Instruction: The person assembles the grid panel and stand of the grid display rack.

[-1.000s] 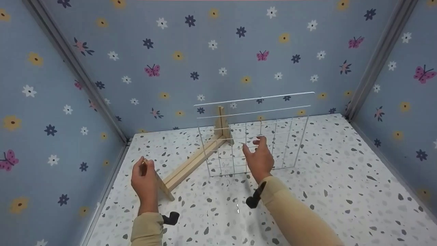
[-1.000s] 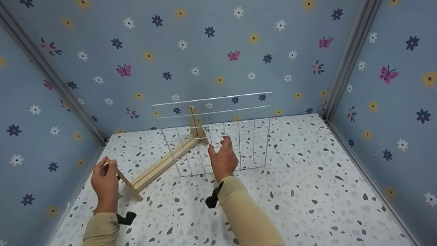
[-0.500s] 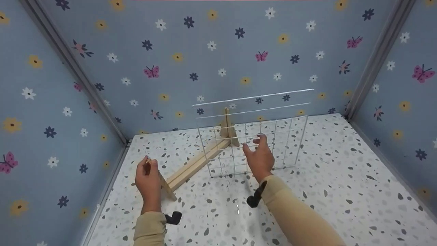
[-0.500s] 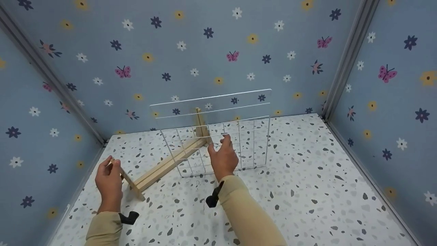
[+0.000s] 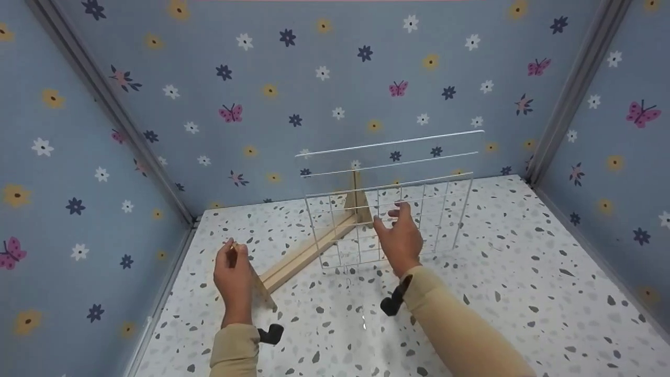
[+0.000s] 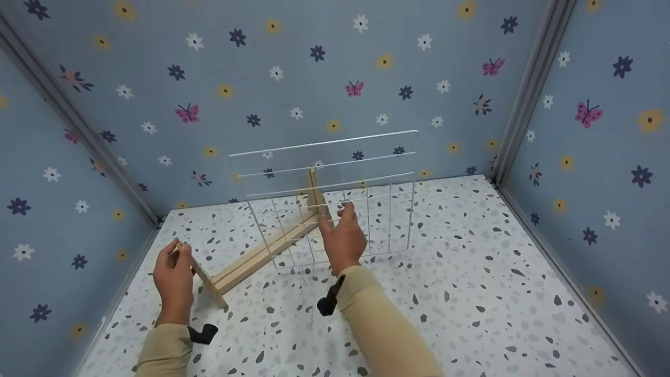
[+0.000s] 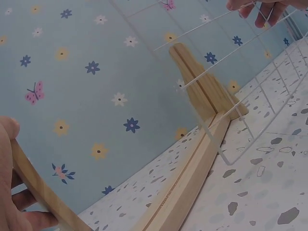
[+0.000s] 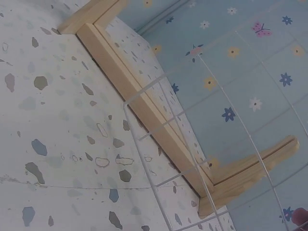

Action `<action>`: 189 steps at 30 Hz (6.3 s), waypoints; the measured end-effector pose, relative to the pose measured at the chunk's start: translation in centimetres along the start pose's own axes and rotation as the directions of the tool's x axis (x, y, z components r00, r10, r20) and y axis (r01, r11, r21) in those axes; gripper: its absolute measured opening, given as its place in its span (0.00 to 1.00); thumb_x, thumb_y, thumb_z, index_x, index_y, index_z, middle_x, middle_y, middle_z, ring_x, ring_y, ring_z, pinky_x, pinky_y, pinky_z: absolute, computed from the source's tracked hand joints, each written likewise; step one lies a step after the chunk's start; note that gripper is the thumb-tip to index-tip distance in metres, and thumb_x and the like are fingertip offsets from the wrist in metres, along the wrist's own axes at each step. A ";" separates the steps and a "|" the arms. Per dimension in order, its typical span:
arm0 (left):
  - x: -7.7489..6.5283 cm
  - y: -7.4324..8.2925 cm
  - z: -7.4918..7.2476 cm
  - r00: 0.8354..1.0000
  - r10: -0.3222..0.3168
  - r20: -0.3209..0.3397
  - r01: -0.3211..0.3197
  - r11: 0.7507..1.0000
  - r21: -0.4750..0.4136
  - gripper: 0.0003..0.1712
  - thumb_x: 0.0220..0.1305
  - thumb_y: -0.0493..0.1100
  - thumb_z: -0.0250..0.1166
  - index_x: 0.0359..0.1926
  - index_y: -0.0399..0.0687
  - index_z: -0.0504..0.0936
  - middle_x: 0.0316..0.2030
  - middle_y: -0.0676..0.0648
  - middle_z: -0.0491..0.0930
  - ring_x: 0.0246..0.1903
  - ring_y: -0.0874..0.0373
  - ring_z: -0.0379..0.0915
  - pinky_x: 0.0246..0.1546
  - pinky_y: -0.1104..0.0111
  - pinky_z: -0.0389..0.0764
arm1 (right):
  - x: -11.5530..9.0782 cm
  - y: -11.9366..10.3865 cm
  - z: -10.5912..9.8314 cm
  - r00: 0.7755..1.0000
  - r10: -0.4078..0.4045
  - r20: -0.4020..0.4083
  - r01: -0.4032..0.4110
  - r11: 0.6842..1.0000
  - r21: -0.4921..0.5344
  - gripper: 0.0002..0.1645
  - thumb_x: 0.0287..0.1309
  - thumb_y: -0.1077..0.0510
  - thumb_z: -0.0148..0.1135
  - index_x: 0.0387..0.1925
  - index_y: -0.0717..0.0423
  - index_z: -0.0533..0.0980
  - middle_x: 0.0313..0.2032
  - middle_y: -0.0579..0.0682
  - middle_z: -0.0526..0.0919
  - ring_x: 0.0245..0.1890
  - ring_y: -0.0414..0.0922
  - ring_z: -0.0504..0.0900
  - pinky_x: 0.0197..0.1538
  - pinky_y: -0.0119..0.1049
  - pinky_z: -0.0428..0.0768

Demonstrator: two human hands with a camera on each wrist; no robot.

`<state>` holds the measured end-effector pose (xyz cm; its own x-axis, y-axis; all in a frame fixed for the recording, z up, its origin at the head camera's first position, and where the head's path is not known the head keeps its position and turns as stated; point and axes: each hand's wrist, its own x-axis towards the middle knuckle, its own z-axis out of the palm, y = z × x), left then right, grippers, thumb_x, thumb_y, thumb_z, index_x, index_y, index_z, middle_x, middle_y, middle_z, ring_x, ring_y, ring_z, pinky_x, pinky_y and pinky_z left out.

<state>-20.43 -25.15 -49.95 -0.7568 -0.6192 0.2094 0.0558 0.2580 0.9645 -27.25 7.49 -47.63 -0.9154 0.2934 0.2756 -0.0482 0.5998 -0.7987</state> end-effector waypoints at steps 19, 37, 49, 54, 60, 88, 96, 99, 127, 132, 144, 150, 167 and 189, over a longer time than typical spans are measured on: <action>-0.9 0.6 1.2 0.996 0.016 0.085 -0.012 0.999 -0.048 0.28 0.76 0.53 0.58 0.71 0.49 0.71 0.62 0.42 0.74 0.66 0.50 0.67 0.66 0.56 0.71 | 1.0 -1.6 -1.4 0.999 -0.043 -0.008 0.043 0.999 0.005 0.34 0.62 0.39 0.67 0.63 0.47 0.67 0.52 0.44 0.84 0.44 0.47 0.84 0.37 0.45 0.78; -1.4 0.9 2.7 0.992 -0.014 0.129 0.017 1.000 -0.025 0.29 0.75 0.56 0.59 0.71 0.52 0.70 0.62 0.43 0.75 0.64 0.50 0.69 0.66 0.56 0.71 | 2.0 -2.6 -3.3 0.998 -0.060 -0.004 0.060 0.998 0.009 0.31 0.61 0.42 0.67 0.61 0.48 0.69 0.51 0.46 0.84 0.39 0.47 0.85 0.37 0.46 0.78; -2.0 1.1 3.4 0.984 0.032 0.173 -0.024 0.998 -0.051 0.27 0.76 0.54 0.59 0.71 0.52 0.72 0.61 0.42 0.76 0.64 0.49 0.69 0.65 0.55 0.72 | 2.8 -3.6 -4.3 0.995 -0.098 -0.018 0.097 0.995 -0.022 0.33 0.61 0.41 0.67 0.61 0.50 0.69 0.49 0.47 0.84 0.38 0.47 0.85 0.34 0.45 0.79; -2.1 1.1 3.8 0.982 0.029 0.187 -0.020 0.998 -0.051 0.29 0.75 0.56 0.59 0.71 0.53 0.72 0.61 0.42 0.75 0.65 0.49 0.69 0.65 0.55 0.72 | 3.2 -4.0 -4.8 0.994 -0.109 -0.014 0.108 0.993 -0.049 0.32 0.61 0.40 0.67 0.60 0.49 0.69 0.48 0.46 0.84 0.36 0.46 0.84 0.33 0.44 0.78; -2.2 1.2 4.3 0.982 0.007 0.189 0.001 0.999 -0.045 0.29 0.74 0.57 0.60 0.70 0.53 0.72 0.61 0.43 0.76 0.64 0.49 0.69 0.64 0.54 0.72 | 3.5 -4.5 -5.2 0.992 -0.122 -0.029 0.120 0.992 -0.049 0.32 0.60 0.40 0.68 0.60 0.47 0.69 0.47 0.46 0.85 0.37 0.45 0.85 0.34 0.45 0.78; -3.0 1.9 5.5 0.967 0.024 0.255 -0.007 0.998 -0.069 0.28 0.75 0.56 0.59 0.70 0.54 0.72 0.65 0.43 0.74 0.67 0.49 0.67 0.66 0.55 0.71 | 4.2 -7.1 -7.1 0.988 -0.150 -0.026 0.149 0.988 -0.049 0.36 0.62 0.38 0.67 0.64 0.49 0.67 0.49 0.45 0.84 0.35 0.44 0.83 0.32 0.42 0.76; -3.1 2.3 6.0 0.961 0.005 0.276 0.010 0.999 -0.052 0.27 0.75 0.54 0.59 0.70 0.52 0.72 0.66 0.43 0.74 0.67 0.49 0.67 0.67 0.56 0.71 | 4.5 -8.0 -7.4 0.986 -0.161 -0.045 0.157 0.985 -0.071 0.36 0.61 0.39 0.67 0.63 0.49 0.68 0.49 0.46 0.85 0.37 0.46 0.85 0.33 0.44 0.78; -3.2 2.3 6.2 0.961 0.000 0.278 0.013 0.999 -0.046 0.27 0.75 0.54 0.60 0.70 0.53 0.73 0.66 0.42 0.74 0.68 0.48 0.67 0.67 0.55 0.71 | 4.5 -8.1 -7.3 0.985 -0.168 -0.048 0.164 0.984 -0.071 0.36 0.61 0.38 0.68 0.63 0.49 0.69 0.49 0.46 0.85 0.38 0.46 0.85 0.34 0.44 0.79; -4.5 2.9 7.8 0.947 0.009 0.321 0.019 0.996 -0.085 0.27 0.74 0.55 0.60 0.69 0.54 0.73 0.65 0.44 0.74 0.68 0.49 0.66 0.67 0.55 0.71 | 4.5 -11.0 -7.8 0.980 -0.194 -0.041 0.191 0.979 -0.076 0.36 0.61 0.38 0.68 0.64 0.48 0.68 0.48 0.45 0.84 0.36 0.45 0.84 0.30 0.41 0.78; -4.6 2.9 8.1 0.948 0.009 0.319 0.015 0.997 -0.074 0.26 0.74 0.55 0.60 0.68 0.56 0.74 0.64 0.45 0.75 0.67 0.50 0.67 0.66 0.56 0.72 | 4.5 -11.5 -7.7 0.977 -0.211 -0.040 0.208 0.975 -0.073 0.36 0.61 0.38 0.68 0.63 0.49 0.68 0.47 0.45 0.85 0.36 0.45 0.84 0.32 0.41 0.79; -4.9 2.8 8.6 0.936 0.005 0.353 0.030 0.995 -0.095 0.28 0.74 0.57 0.61 0.69 0.56 0.73 0.67 0.46 0.73 0.69 0.50 0.66 0.66 0.57 0.72 | 4.2 -12.1 -7.9 0.972 -0.233 -0.034 0.231 0.971 -0.052 0.36 0.61 0.38 0.69 0.63 0.48 0.68 0.46 0.44 0.84 0.37 0.44 0.84 0.33 0.41 0.79; -5.1 2.9 9.0 0.938 0.001 0.345 0.028 0.997 -0.077 0.28 0.73 0.57 0.61 0.69 0.55 0.74 0.65 0.46 0.75 0.67 0.50 0.68 0.65 0.57 0.74 | 4.1 -12.5 -8.1 0.974 -0.225 -0.022 0.224 0.974 -0.045 0.36 0.60 0.38 0.69 0.63 0.48 0.68 0.46 0.44 0.84 0.38 0.44 0.84 0.33 0.41 0.80; -5.4 3.0 9.4 0.928 0.082 0.362 -0.041 0.992 -0.121 0.28 0.74 0.54 0.61 0.69 0.49 0.73 0.63 0.43 0.77 0.65 0.49 0.70 0.64 0.55 0.74 | 4.1 -11.9 -7.8 0.974 -0.225 -0.027 0.225 0.974 -0.020 0.35 0.60 0.39 0.68 0.62 0.48 0.69 0.46 0.45 0.84 0.36 0.44 0.83 0.31 0.41 0.78; -5.5 3.0 9.4 0.935 0.069 0.349 -0.030 0.993 -0.116 0.25 0.74 0.51 0.62 0.68 0.50 0.74 0.62 0.42 0.78 0.65 0.49 0.71 0.63 0.56 0.75 | 4.4 -10.8 -7.1 0.979 -0.203 -0.016 0.203 0.979 0.006 0.34 0.60 0.39 0.69 0.62 0.49 0.69 0.46 0.45 0.84 0.41 0.45 0.84 0.37 0.43 0.80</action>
<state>-22.22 -13.98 -49.70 -0.9307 -0.3023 0.2061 0.1536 0.1883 0.9700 -27.89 7.60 -34.05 -0.8802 0.1772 0.4403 -0.2356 0.6423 -0.7293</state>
